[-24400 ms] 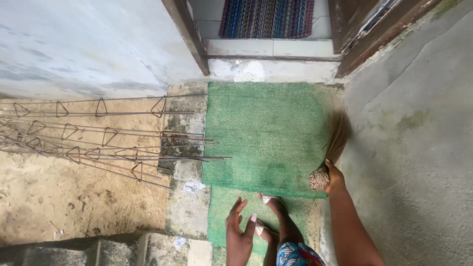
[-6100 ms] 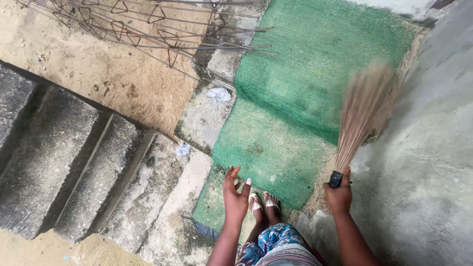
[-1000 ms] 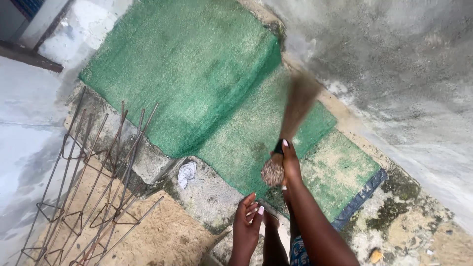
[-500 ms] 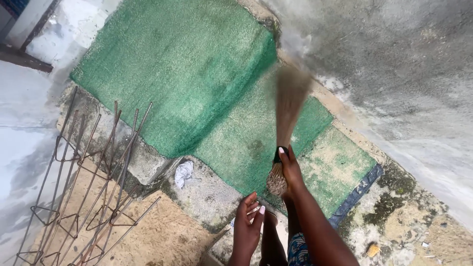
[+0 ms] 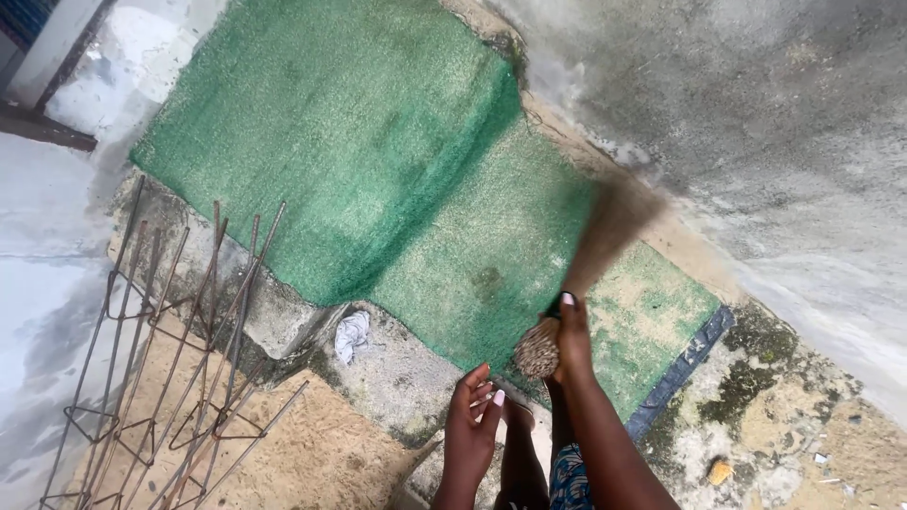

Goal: Sweeping the stairs and outdoor entryway with a broom.

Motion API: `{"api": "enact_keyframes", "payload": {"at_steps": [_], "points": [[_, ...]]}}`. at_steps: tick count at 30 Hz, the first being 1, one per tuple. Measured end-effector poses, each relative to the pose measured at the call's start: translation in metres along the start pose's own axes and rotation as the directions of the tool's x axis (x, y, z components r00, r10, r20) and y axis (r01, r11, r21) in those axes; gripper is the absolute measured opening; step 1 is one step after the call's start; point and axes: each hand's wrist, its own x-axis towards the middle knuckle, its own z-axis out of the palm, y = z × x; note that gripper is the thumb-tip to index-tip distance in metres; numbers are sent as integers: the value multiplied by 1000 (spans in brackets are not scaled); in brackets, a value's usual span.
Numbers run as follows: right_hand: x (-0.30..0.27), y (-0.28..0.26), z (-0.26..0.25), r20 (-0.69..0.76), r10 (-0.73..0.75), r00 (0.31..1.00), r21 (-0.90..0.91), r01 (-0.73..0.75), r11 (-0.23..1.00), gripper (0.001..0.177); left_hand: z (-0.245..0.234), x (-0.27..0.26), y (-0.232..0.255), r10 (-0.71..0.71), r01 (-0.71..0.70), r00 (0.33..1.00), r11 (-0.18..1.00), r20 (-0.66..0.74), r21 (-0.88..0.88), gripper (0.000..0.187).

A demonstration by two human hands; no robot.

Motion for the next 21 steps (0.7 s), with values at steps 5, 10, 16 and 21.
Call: {"api": "enact_keyframes", "payload": {"at_steps": [5,10,16,21], "points": [[43,-27,3,248,219,944,-41,-216,976,71,11,-2,12,6,-6,1000,1000,17,-16,49],[102,85,-89,-106,278,955,180,-257,950,52,7,-6,4,39,-38,999,998,33,-40,51],[-26,64,-55,-146,277,950,485,-175,857,59,1,-6,-33,1,-1,1000,999,-11,-37,51],[-33,55,12,333,-153,930,-569,328,754,79,2,5,-15,78,-78,997,997,0,3,53]]}}
